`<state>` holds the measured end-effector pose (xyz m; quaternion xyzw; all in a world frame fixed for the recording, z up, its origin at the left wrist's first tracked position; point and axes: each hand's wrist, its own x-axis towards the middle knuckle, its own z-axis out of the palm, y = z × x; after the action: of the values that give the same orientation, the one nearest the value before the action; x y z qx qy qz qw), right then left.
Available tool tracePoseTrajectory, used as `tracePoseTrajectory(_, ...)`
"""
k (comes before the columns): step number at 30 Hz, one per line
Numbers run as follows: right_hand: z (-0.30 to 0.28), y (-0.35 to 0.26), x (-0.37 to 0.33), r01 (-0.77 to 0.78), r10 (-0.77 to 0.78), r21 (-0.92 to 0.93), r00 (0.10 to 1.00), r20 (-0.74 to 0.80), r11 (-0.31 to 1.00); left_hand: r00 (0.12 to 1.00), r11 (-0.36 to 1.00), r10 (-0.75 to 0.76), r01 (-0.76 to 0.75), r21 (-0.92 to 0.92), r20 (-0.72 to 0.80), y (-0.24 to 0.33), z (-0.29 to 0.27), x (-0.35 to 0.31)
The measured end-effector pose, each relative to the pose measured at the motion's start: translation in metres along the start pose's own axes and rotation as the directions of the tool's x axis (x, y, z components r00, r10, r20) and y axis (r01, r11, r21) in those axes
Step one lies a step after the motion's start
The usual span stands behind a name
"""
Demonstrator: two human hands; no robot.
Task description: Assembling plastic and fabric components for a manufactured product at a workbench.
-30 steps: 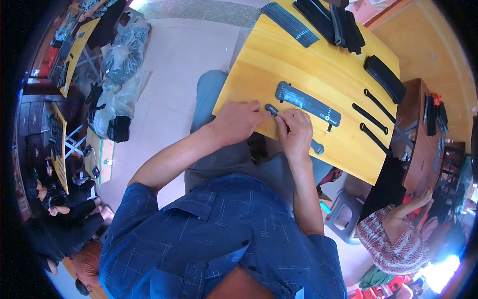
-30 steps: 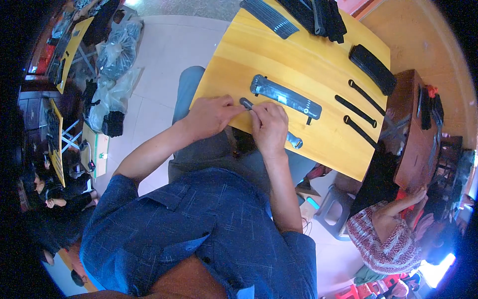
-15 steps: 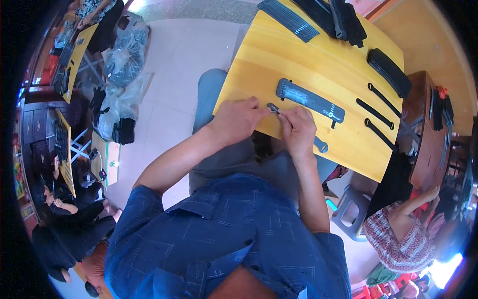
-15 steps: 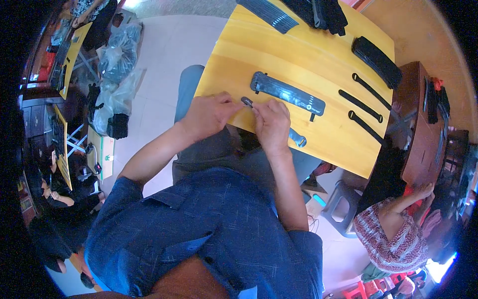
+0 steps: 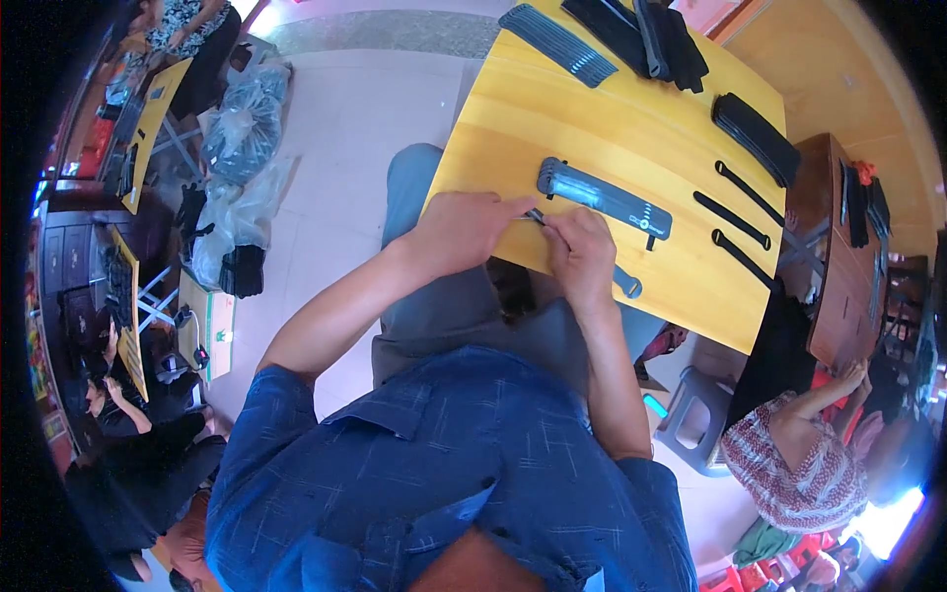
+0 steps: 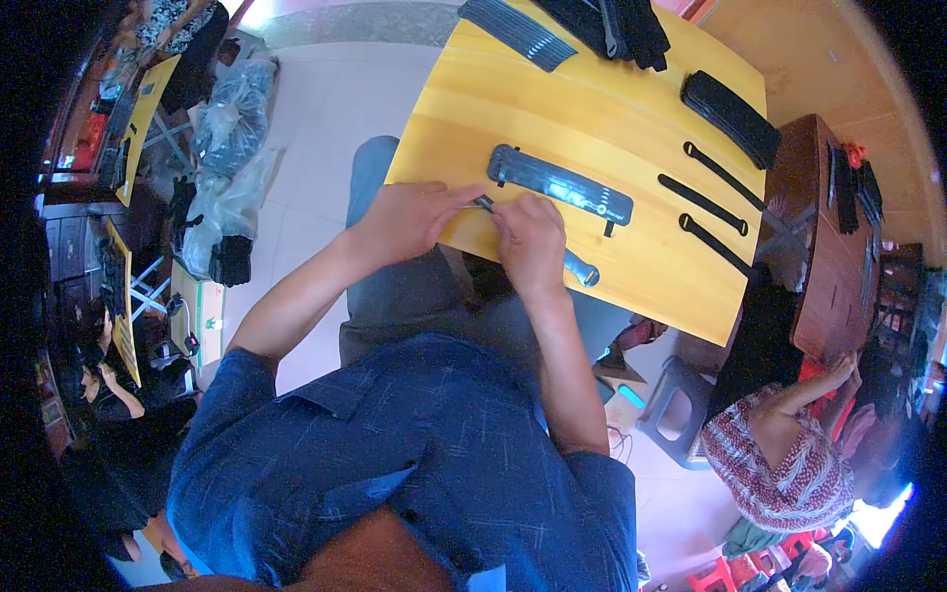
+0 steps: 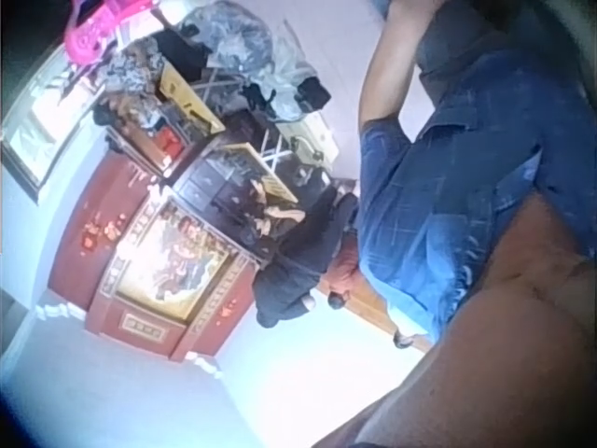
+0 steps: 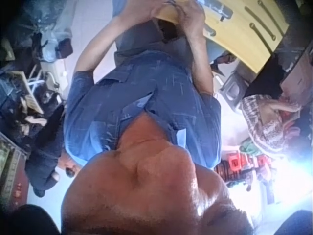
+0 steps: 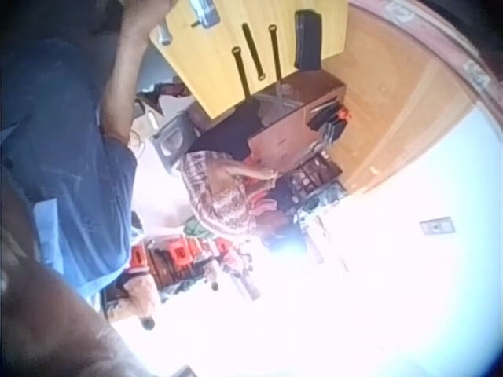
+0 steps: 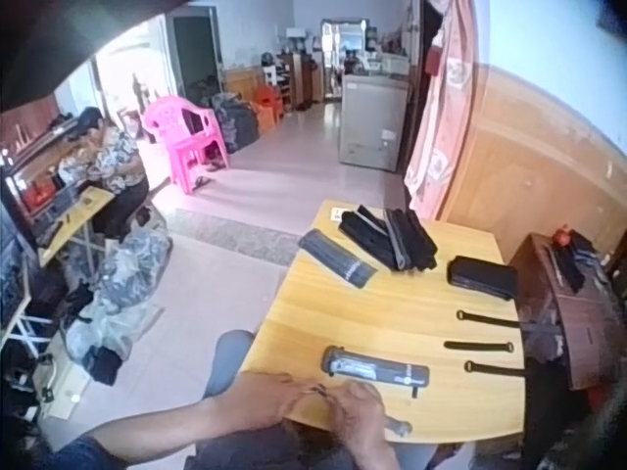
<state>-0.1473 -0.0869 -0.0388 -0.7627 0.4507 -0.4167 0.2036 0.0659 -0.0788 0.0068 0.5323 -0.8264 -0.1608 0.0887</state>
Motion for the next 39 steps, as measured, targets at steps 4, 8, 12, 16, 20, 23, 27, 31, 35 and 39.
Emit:
tracePoseTrajectory(4, -0.002, 0.003, 0.0, 0.034, -0.034, -0.012, 0.999, 0.006, 0.999, 0.998, 0.999, 0.038, -0.04, 0.036, 0.057, -0.003, -0.001, 0.002)
tracePoseTrajectory(8, -0.002, 0.004, -0.003, 0.004, -0.004, 0.025, 1.0, 0.009, 1.0, 0.996, 0.997, 0.043, -0.048, 0.057, 0.082, -0.001, -0.005, 0.003)
tracePoseTrajectory(12, -0.005, 0.004, -0.001, 0.019, -0.019, -0.003, 0.999, 0.031, 1.0, 0.989, 0.995, 0.056, -0.067, 0.078, 0.136, -0.002, -0.006, 0.005)
tracePoseTrajectory(16, -0.009, 0.004, 0.001, 0.031, -0.029, -0.027, 0.998, 0.056, 0.999, 0.993, 0.996, 0.08, -0.082, 0.021, 0.088, -0.008, -0.001, 0.007)
tracePoseTrajectory(20, -0.012, 0.008, 0.0, 0.044, -0.038, -0.063, 0.995, 0.093, 0.997, 0.989, 0.995, 0.096, -0.096, -0.006, 0.116, -0.006, -0.005, 0.008)
tracePoseTrajectory(23, -0.014, 0.004, -0.003, 0.028, -0.022, -0.06, 0.994, 0.105, 0.998, 0.988, 0.998, 0.068, -0.065, -0.026, 0.138, 0.004, -0.011, 0.003)
tracePoseTrajectory(27, -0.015, -0.003, -0.002, 0.005, 0.002, -0.063, 0.994, 0.112, 0.998, 0.995, 0.991, 0.099, -0.097, -0.093, 0.016, 0.006, -0.003, -0.001)
tracePoseTrajectory(31, -0.014, -0.004, 0.0, -0.038, 0.04, -0.016, 0.993, 0.111, 0.999, 0.996, 0.995, 0.084, -0.082, -0.061, 0.027, 0.009, -0.006, 0.001)
tracePoseTrajectory(35, -0.015, -0.005, 0.002, -0.041, 0.04, 0.007, 0.993, 0.11, 0.999, 0.994, 0.997, 0.078, -0.078, 0.0, 0.074, 0.01, -0.011, 0.003)
tracePoseTrajectory(39, -0.016, 0.001, 0.004, -0.043, 0.039, 0.02, 0.99, 0.138, 0.999, 0.992, 0.997, 0.061, -0.066, 0.044, 0.111, 0.013, -0.015, 0.008)
